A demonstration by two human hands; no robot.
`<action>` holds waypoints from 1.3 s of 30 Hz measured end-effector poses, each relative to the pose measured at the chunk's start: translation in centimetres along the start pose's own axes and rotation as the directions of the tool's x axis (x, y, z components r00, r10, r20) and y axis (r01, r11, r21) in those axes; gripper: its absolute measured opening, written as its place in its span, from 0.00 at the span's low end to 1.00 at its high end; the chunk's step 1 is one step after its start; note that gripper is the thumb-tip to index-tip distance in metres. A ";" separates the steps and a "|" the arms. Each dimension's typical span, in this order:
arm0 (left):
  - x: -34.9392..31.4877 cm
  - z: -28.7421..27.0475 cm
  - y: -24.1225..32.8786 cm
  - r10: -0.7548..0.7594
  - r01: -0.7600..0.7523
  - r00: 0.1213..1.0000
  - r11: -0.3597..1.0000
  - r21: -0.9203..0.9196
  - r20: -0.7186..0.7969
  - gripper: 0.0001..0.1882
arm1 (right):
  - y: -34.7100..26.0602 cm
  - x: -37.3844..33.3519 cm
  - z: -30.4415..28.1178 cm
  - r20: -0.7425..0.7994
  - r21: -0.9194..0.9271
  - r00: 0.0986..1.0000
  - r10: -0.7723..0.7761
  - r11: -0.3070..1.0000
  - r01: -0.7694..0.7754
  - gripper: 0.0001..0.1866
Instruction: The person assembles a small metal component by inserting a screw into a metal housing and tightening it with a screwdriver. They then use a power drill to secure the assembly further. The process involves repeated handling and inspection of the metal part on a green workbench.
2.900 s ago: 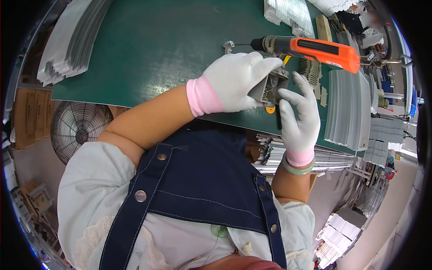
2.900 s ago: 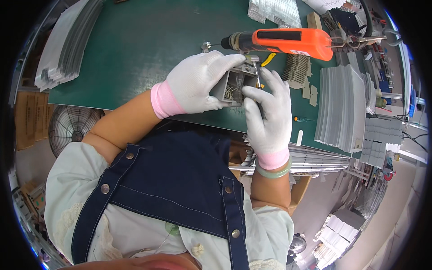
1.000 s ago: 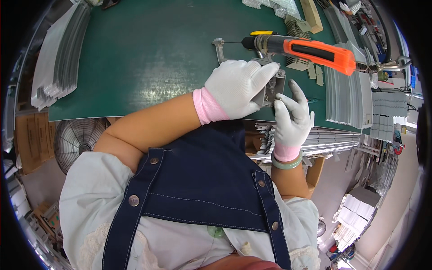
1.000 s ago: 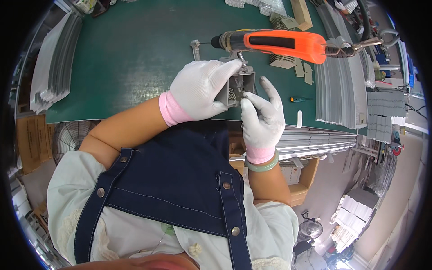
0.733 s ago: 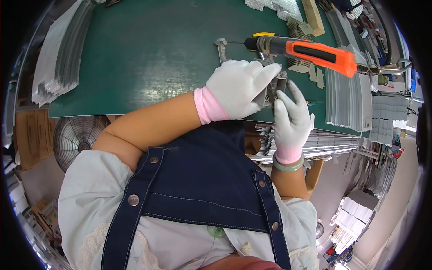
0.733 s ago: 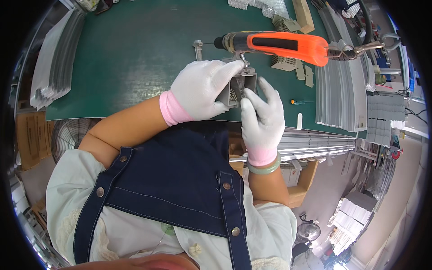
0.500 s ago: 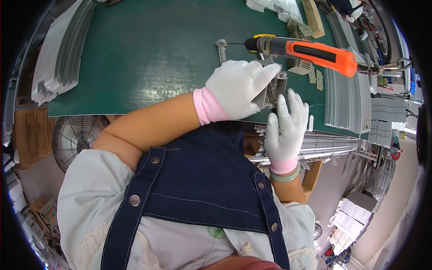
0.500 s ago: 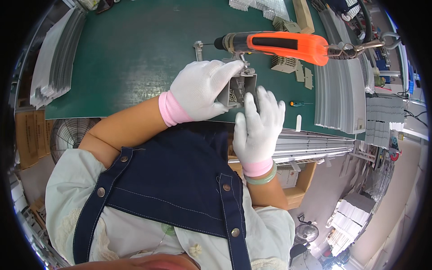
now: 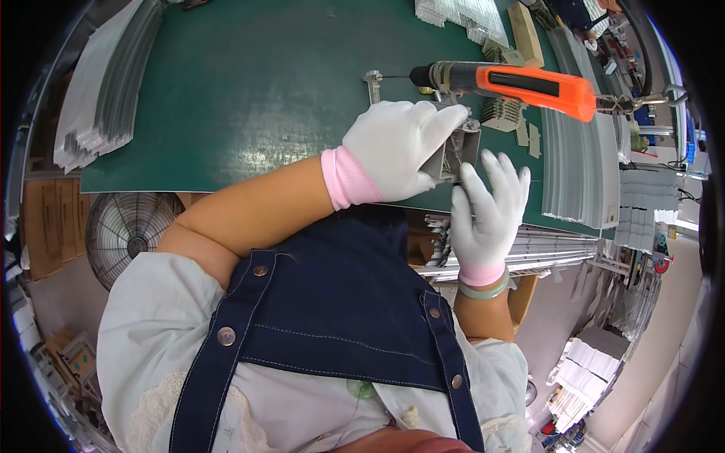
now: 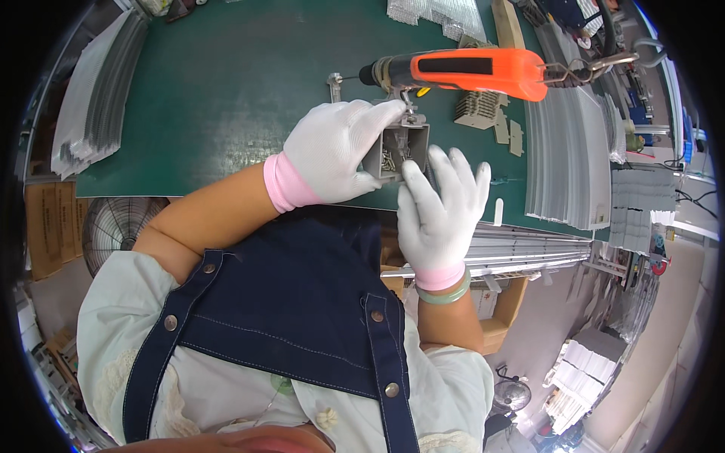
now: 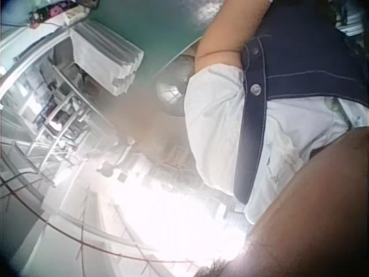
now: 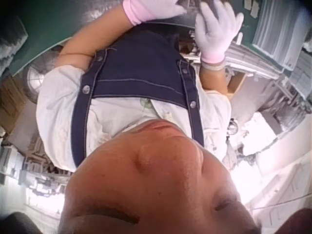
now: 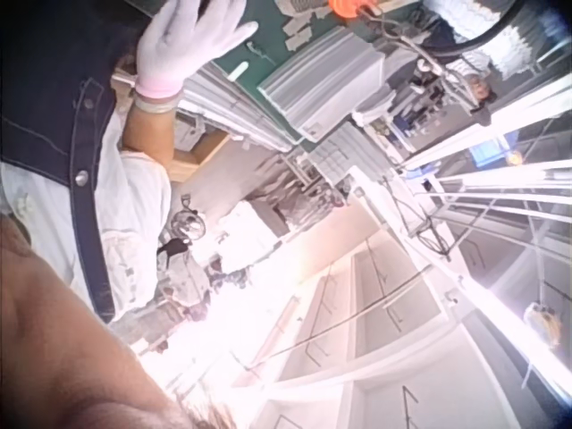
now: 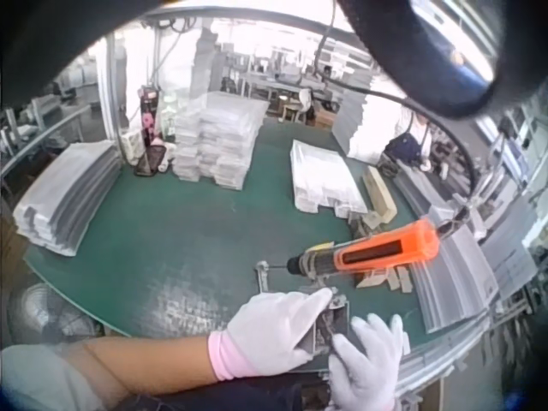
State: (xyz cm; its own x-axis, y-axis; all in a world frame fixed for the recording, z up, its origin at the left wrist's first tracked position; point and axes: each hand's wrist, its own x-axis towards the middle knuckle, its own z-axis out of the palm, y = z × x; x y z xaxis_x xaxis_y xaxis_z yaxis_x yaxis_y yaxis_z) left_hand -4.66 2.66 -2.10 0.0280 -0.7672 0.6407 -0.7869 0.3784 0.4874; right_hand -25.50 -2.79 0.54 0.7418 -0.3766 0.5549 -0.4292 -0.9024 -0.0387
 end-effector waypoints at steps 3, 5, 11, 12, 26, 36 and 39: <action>0.1 0.2 -0.1 -0.002 0.002 1.000 1.000 -0.008 -0.010 0.43 | -0.6 1.0 0.3 -0.014 -0.046 1.000 0.018 0.999 -0.018 0.20; 0.3 0.2 -0.1 -0.013 0.013 1.000 1.000 -0.025 -0.019 0.43 | -0.6 1.4 -0.2 0.003 -0.062 1.000 -0.023 0.998 0.023 0.20; 0.0 -0.1 -0.2 0.011 -0.010 0.999 1.000 0.016 -0.036 0.42 | 1.3 1.7 -0.4 0.027 0.183 0.998 -0.053 0.982 0.048 0.18; 0.0 -0.1 -0.2 0.006 -0.006 1.000 1.000 0.018 -0.028 0.42 | 1.4 2.0 -0.8 0.074 0.274 0.997 -0.013 0.962 -0.008 0.16; 0.3 -0.6 0.0 -0.039 0.040 0.998 0.999 -0.007 0.056 0.44 | 2.7 6.5 -2.1 0.290 0.346 0.956 -0.051 0.937 -0.055 0.15; 0.2 -0.3 -0.2 -0.023 0.024 0.999 0.999 -0.022 0.029 0.44 | 2.8 7.2 -2.3 0.275 0.323 0.957 -0.088 0.946 -0.006 0.12; 0.3 -0.5 -0.1 -0.032 0.033 0.998 0.999 -0.015 0.046 0.45 | 2.7 7.1 -2.3 0.304 0.356 0.952 -0.039 0.931 -0.075 0.09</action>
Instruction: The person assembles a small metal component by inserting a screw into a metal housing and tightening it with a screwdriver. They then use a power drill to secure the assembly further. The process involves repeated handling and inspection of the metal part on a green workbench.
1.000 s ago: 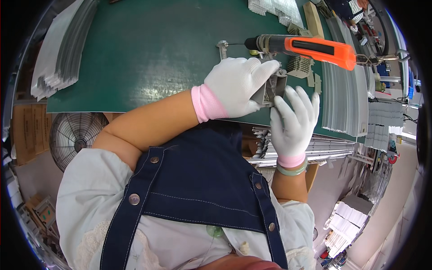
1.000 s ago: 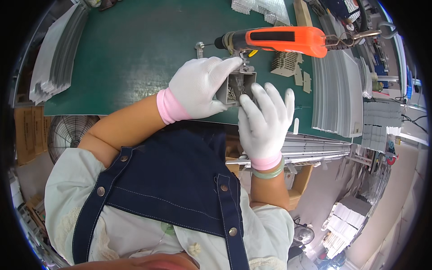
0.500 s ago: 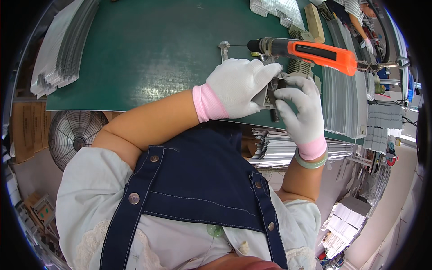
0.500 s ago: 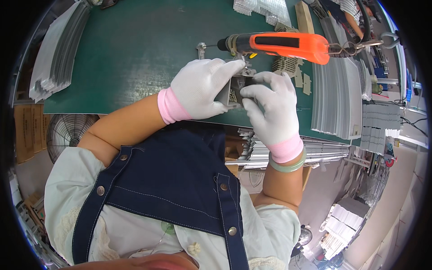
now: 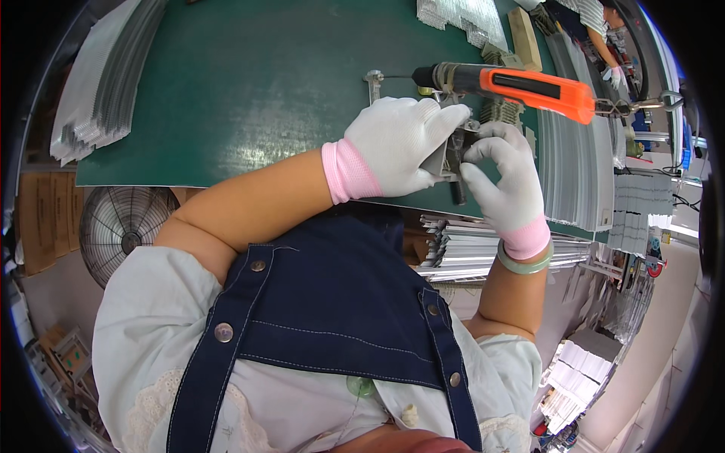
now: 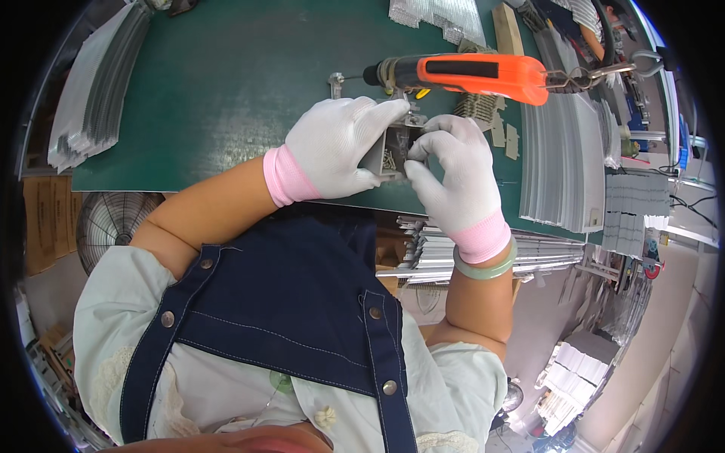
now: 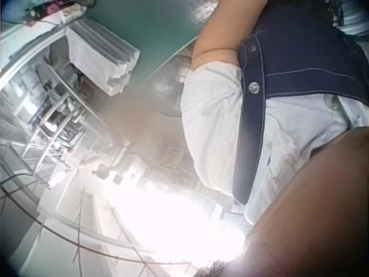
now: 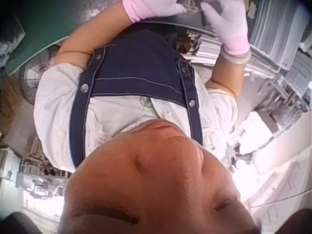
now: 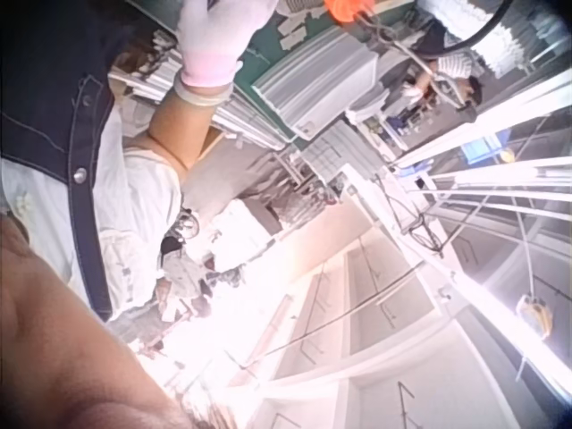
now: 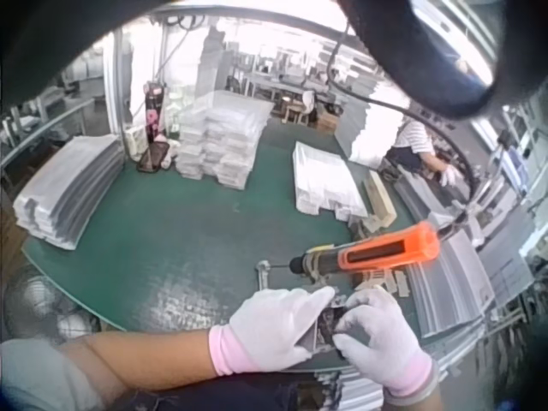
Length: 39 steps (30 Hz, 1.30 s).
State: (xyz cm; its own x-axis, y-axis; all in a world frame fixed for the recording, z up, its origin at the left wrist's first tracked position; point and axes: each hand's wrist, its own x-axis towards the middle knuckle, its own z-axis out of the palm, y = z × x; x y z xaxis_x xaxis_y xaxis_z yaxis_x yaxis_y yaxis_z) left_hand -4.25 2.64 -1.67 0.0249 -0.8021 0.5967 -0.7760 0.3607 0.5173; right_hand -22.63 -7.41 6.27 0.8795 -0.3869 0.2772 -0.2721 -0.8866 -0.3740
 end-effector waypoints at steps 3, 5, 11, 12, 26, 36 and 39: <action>0.0 -0.2 0.0 -0.010 0.010 1.000 1.000 -0.009 0.013 0.45 | 0.1 -0.7 0.8 -0.066 0.021 0.998 0.009 1.000 -0.008 0.08; 0.0 -0.4 0.1 -0.025 0.025 0.999 1.000 -0.010 0.024 0.46 | 0.2 -1.2 1.5 -0.110 -0.022 0.994 -0.011 1.000 0.008 0.09; 0.0 -0.1 0.0 -0.018 0.019 1.000 1.000 0.024 -0.010 0.44 | 0.1 -0.5 2.2 -0.162 -0.045 0.986 -0.034 0.999 0.027 0.08; 0.1 -0.1 0.0 -0.013 0.013 1.000 1.000 0.015 -0.017 0.44 | 0.0 -0.5 2.1 -0.163 -0.065 0.985 -0.049 0.997 0.038 0.08; 0.1 -0.1 -0.2 0.004 -0.005 0.999 1.000 -0.016 -0.035 0.44 | 0.4 -1.8 1.4 -0.084 0.162 0.992 0.094 0.984 -0.079 0.08; 0.3 -0.6 -0.3 -0.007 0.007 1.000 1.000 -0.004 -0.024 0.43 | -0.2 -0.8 1.0 -0.055 0.073 0.998 -0.025 0.997 0.029 0.09; 0.5 -0.6 -0.3 -0.013 0.013 1.000 1.000 -0.009 -0.009 0.43 | 0.2 -1.2 0.6 -0.020 0.022 0.998 -0.054 0.998 0.055 0.11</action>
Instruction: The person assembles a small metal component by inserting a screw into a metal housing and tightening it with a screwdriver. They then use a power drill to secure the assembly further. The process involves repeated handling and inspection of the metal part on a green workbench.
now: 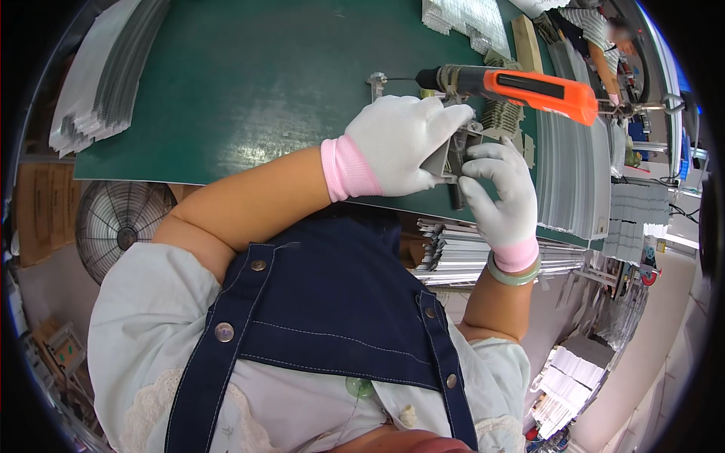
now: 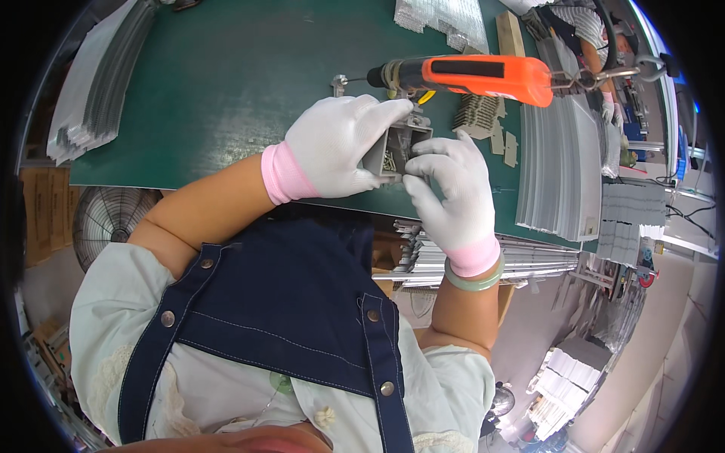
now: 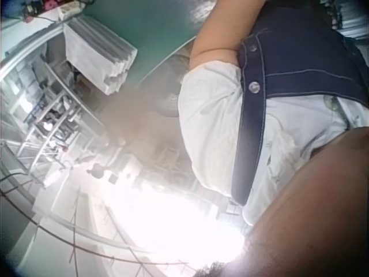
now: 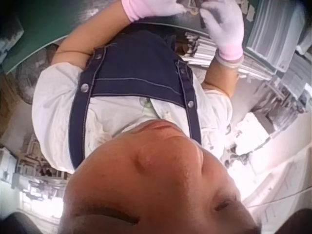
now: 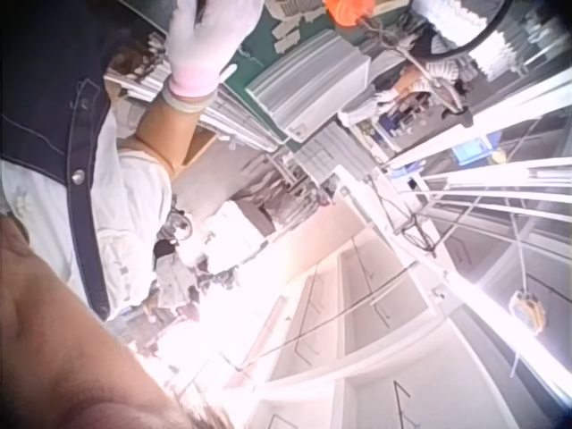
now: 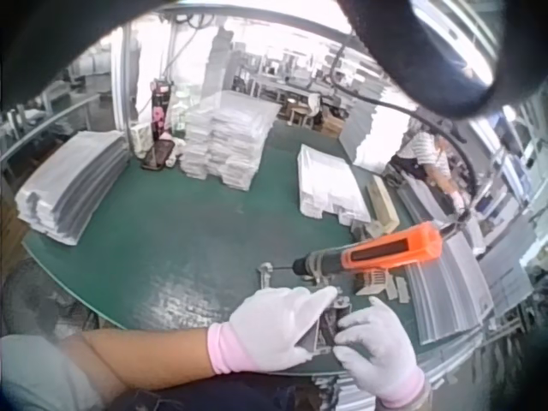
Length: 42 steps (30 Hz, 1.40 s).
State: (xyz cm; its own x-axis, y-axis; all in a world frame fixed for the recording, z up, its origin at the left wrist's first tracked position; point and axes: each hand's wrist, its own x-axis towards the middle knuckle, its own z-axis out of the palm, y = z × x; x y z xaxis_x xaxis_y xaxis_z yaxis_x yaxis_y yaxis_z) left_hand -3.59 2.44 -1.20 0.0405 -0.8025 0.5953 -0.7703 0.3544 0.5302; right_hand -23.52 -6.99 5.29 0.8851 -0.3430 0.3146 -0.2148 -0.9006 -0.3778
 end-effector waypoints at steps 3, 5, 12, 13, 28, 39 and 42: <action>0.0 0.0 0.0 0.005 -0.005 1.000 1.000 -0.003 -0.008 0.43 | 0.0 0.0 -0.1 -0.017 0.034 1.000 0.015 0.999 -0.015 0.11; 0.2 0.0 -0.2 0.012 -0.012 0.999 1.000 0.001 -0.030 0.43 | -0.2 0.1 0.0 -0.046 0.066 0.998 0.034 0.997 -0.031 0.11; 0.3 -0.4 -0.3 0.004 -0.004 1.000 1.000 -0.014 -0.026 0.41 | 0.5 0.2 -0.1 -0.019 -0.086 0.995 -0.100 0.991 0.098 0.18; 0.5 -0.4 -0.6 0.022 -0.023 0.999 0.999 -0.024 -0.046 0.41 | 0.5 0.2 -0.1 -0.022 -0.094 0.993 -0.113 0.989 0.111 0.20; 1.1 0.6 -0.2 0.047 -0.049 0.998 0.998 -0.036 -0.052 0.41 | -2.2 3.7 -0.5 0.089 -0.132 0.991 0.100 0.987 -0.088 0.07; 0.0 2.3 0.5 0.070 -0.070 0.998 0.997 -0.021 -0.002 0.39 | -0.4 1.6 0.5 0.184 -0.098 0.980 0.082 0.993 -0.064 0.05; 0.0 2.0 0.5 0.062 -0.062 0.998 0.998 0.008 -0.016 0.40 | -0.6 -0.6 1.2 -0.080 0.150 0.968 0.240 0.963 -0.226 0.05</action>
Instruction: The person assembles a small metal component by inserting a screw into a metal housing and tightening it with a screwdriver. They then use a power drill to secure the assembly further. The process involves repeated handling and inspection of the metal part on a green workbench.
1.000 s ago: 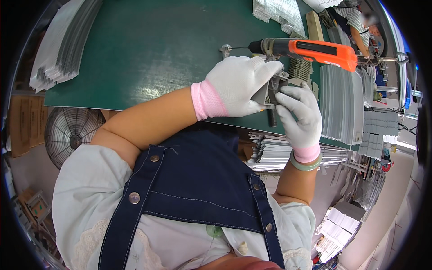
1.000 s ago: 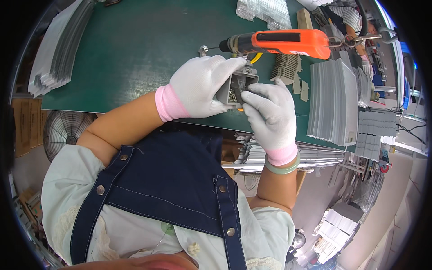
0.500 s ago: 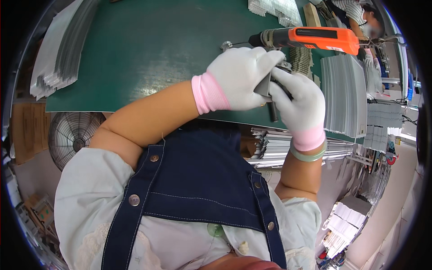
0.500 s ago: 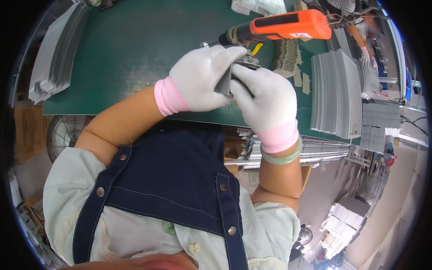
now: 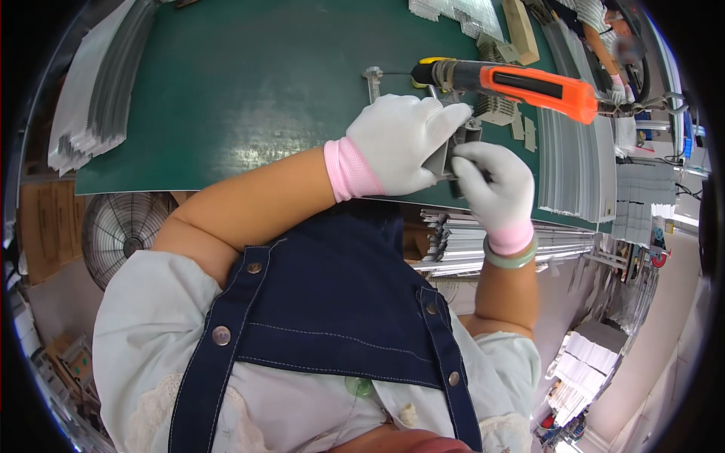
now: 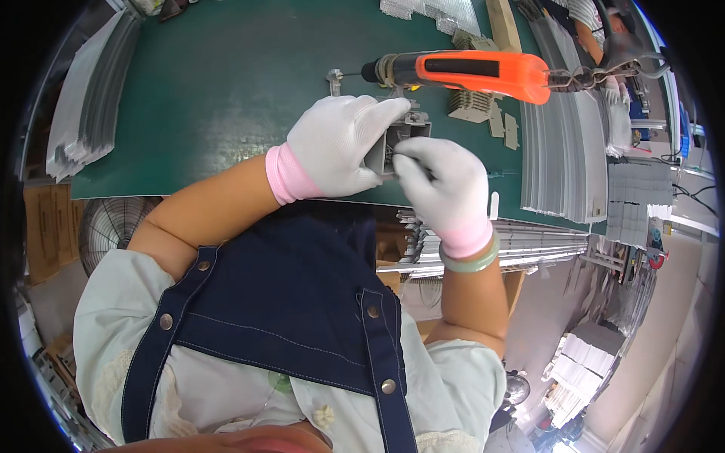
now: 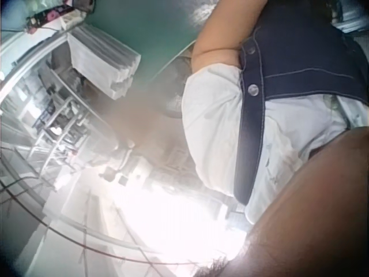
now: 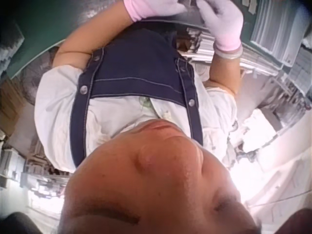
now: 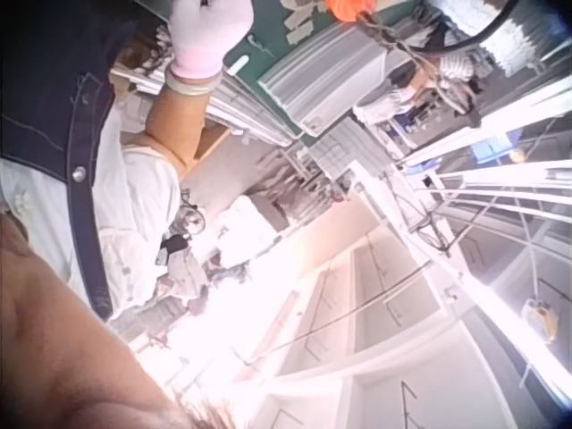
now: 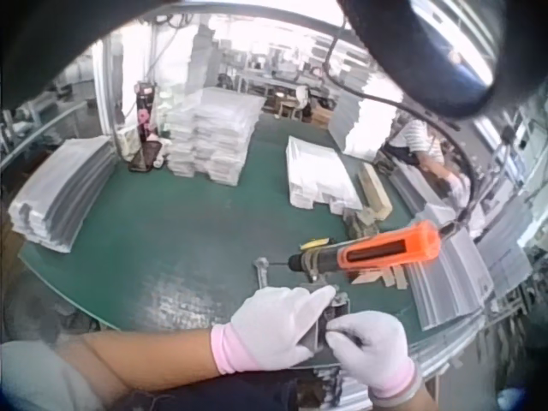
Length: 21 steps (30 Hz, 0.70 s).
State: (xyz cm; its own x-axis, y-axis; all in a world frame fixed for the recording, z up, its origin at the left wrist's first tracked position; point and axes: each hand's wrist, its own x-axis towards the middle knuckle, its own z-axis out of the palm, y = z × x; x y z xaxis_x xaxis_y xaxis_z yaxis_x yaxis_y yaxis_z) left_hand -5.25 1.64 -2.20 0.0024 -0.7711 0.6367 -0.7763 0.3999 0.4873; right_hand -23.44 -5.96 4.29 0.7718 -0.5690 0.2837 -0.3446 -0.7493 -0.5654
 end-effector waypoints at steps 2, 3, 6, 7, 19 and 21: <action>0.1 -0.2 0.0 -0.001 0.001 1.000 1.000 0.006 -0.019 0.40 | 0.7 -1.8 0.7 -0.195 0.254 0.967 0.163 0.961 -0.111 0.07; 0.1 -0.2 0.1 0.000 0.000 1.000 1.000 -0.001 -0.022 0.40 | 1.1 -2.3 1.1 -0.215 0.286 0.959 0.186 0.951 -0.121 0.07; 0.0 -0.1 -0.1 0.003 -0.003 1.000 1.000 -0.006 -0.025 0.40 | 1.2 -2.8 2.0 -0.226 0.334 0.953 0.200 0.935 -0.117 0.07; 0.0 -0.1 -0.2 0.005 -0.005 1.000 1.000 -0.005 -0.026 0.40 | 1.1 -2.7 1.9 -0.218 0.264 0.963 0.157 0.960 -0.097 0.07; 0.1 -0.6 -0.4 0.000 0.000 1.000 0.999 -0.036 -0.010 0.41 | 1.7 -3.0 2.5 -0.210 0.378 0.949 0.237 0.914 -0.145 0.07; 0.1 -0.8 -0.3 -0.010 0.010 1.000 1.000 -0.026 -0.002 0.41 | 1.5 -2.8 2.3 -0.221 0.142 0.974 0.048 0.990 -0.017 0.09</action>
State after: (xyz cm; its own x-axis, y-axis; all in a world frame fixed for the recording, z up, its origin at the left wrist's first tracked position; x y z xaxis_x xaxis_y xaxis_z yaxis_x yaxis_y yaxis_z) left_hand -4.50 1.79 -1.80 0.0112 -0.7741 0.6330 -0.7596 0.4051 0.5088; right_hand -24.93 -4.71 0.82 0.6174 -0.6650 0.4202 -0.2782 -0.6843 -0.6741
